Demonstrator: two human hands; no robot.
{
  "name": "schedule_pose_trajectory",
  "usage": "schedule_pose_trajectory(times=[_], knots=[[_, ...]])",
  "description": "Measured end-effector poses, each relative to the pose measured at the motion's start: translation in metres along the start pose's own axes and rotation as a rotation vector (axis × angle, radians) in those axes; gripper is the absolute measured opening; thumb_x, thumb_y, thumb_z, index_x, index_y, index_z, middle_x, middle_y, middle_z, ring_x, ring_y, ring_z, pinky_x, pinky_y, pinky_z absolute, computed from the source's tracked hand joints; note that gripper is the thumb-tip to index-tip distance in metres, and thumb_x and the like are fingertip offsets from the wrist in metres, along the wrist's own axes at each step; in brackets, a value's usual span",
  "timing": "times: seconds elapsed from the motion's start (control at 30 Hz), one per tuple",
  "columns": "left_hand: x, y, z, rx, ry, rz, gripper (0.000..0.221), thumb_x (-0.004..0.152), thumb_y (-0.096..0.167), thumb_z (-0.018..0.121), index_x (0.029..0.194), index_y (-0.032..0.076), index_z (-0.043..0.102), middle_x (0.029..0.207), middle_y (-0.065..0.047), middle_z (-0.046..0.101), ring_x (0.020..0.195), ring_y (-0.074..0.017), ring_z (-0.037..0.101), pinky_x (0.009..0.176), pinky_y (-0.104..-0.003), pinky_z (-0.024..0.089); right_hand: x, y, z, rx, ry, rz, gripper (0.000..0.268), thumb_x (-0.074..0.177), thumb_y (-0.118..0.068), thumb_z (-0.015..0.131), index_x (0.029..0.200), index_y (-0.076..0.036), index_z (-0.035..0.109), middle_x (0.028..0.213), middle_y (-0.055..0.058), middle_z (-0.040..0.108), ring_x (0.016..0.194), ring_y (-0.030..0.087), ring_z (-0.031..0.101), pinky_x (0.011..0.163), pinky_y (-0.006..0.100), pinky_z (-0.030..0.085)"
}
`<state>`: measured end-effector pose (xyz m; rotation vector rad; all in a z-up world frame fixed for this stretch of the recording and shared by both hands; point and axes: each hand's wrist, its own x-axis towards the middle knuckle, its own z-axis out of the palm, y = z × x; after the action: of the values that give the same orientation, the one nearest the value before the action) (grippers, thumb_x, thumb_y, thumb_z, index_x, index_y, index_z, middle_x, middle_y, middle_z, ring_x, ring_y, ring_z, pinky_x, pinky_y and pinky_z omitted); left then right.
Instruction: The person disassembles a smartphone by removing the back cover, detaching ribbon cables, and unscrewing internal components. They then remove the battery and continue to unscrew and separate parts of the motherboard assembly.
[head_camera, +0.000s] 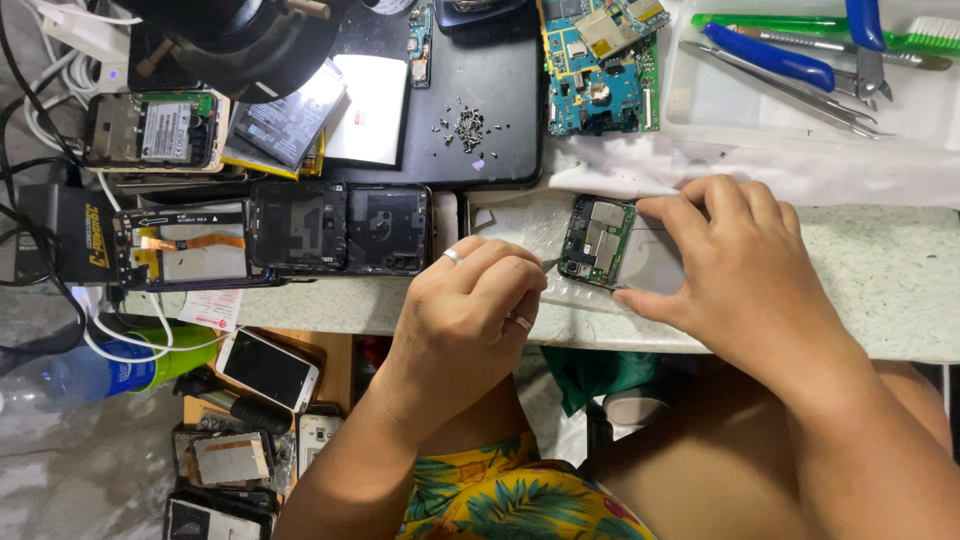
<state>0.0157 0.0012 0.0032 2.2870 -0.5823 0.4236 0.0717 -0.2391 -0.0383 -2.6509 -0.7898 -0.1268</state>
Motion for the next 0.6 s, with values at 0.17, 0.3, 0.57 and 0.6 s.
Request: schedule_pose_trajectory(times=[0.17,0.3,0.57,0.6], knots=[[0.000,0.001,0.001,0.029,-0.009,0.001,0.021,0.079,-0.010,0.068,0.091,0.004,0.057,0.092,-0.008,0.065,0.086,-0.0290,0.065,0.079,-0.038,0.054,0.000,0.000,0.000,-0.004,-0.003,0.001,0.072,0.064,-0.044,0.087,0.125,-0.012,0.065,0.117,0.012,0.060,0.115,0.035,0.055,0.098,0.048,0.043],[0.005,0.005,0.000,0.067,-0.028,0.011,0.019,0.081,-0.008,0.068,0.091,0.003,0.058,0.091,-0.009,0.063,0.085,-0.0295,0.063,0.078,-0.038,0.054,0.000,0.000,0.000,-0.016,-0.006,0.000,0.073,0.064,-0.045,0.087,0.125,-0.012,0.065,0.118,0.012,0.060,0.115,0.035,0.055,0.098,0.048,0.043],[0.033,0.009,-0.002,0.234,-0.222,0.066,0.009,0.088,0.002,0.064,0.096,0.004,0.061,0.086,-0.010,0.059,0.082,-0.0307,0.064,0.072,-0.040,0.053,0.001,-0.001,-0.001,-0.013,-0.006,0.014,0.071,0.064,-0.044,0.087,0.124,-0.013,0.065,0.117,0.010,0.060,0.116,0.034,0.054,0.096,0.047,0.043],[0.037,0.008,-0.003,0.242,-0.239,0.125,0.010,0.086,0.002,0.063,0.096,0.003,0.060,0.089,-0.011,0.060,0.085,-0.0309,0.065,0.074,-0.039,0.054,0.001,-0.001,-0.001,-0.011,-0.002,0.009,0.072,0.064,-0.044,0.087,0.125,-0.013,0.065,0.118,0.010,0.060,0.116,0.034,0.054,0.097,0.047,0.043]])
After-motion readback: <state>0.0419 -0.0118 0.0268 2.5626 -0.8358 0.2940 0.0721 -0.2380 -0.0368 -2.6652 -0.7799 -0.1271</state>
